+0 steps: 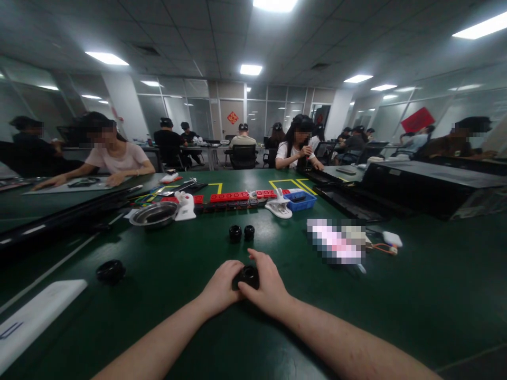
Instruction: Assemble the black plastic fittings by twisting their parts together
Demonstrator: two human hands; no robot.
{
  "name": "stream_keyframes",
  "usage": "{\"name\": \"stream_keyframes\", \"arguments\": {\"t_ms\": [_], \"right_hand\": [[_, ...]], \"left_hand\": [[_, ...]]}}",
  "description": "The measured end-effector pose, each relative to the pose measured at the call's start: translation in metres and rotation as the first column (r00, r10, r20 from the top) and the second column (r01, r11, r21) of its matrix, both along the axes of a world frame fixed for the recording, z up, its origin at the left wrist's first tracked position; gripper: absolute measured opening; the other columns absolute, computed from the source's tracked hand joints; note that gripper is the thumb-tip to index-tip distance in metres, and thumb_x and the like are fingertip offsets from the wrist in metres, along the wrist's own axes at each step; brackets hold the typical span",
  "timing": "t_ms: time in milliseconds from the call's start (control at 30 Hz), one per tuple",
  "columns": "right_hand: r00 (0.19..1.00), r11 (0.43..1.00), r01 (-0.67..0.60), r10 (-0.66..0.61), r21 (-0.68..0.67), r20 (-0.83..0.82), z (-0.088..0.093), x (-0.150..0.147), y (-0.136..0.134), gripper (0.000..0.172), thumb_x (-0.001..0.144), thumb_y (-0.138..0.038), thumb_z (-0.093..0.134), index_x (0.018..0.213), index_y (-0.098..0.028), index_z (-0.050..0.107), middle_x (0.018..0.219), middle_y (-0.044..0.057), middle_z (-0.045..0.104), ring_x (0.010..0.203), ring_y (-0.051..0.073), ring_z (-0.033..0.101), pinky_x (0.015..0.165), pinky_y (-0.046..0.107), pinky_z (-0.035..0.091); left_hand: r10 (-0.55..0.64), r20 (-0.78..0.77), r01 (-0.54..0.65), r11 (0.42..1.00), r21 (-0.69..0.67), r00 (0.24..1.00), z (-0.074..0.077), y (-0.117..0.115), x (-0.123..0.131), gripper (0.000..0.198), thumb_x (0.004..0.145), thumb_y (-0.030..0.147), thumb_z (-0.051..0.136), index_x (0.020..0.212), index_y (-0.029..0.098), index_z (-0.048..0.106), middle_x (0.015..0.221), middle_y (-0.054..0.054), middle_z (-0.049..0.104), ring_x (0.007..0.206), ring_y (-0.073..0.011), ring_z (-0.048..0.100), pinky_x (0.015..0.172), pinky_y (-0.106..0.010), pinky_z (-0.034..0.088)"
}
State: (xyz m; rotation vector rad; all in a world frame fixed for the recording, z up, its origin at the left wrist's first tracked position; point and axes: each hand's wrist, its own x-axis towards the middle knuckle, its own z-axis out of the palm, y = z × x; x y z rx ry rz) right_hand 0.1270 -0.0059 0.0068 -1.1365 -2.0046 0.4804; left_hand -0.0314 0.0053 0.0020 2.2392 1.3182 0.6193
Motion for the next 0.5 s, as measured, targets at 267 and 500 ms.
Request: {"name": "stream_keyframes", "arguments": {"t_ms": [267, 500], "right_hand": [[0.990, 0.989, -0.128, 0.124, 0.068, 0.062, -0.0068, -0.0004, 0.0019, 0.062, 0.066, -0.011, 0.052, 0.124, -0.018, 0.031, 0.111, 0.008, 0.050, 0.102, 0.021, 0.046, 0.091, 0.039, 0.035], [0.997, 0.998, -0.014, 0.009, 0.069, 0.078, -0.0006, -0.0013, 0.0006, 0.066, 0.062, -0.022, 0.062, 0.122, -0.016, 0.036, 0.108, 0.010, 0.050, 0.102, 0.025, 0.045, 0.091, 0.043, 0.035]], "left_hand": [[0.015, -0.006, -0.015, 1.000, -0.001, 1.000, 0.0051, -0.0046, 0.0017, 0.039, 0.062, 0.019, 0.058, 0.100, 0.017, 0.052, 0.105, -0.007, 0.052, 0.099, -0.0225, 0.047, 0.087, -0.033, 0.039], [0.011, -0.016, -0.010, 0.999, 0.031, 1.000, 0.0071, -0.0054, 0.0017, 0.033, 0.060, 0.020, 0.060, 0.093, 0.017, 0.054, 0.098, -0.006, 0.054, 0.095, -0.0224, 0.048, 0.083, -0.032, 0.040]]}}
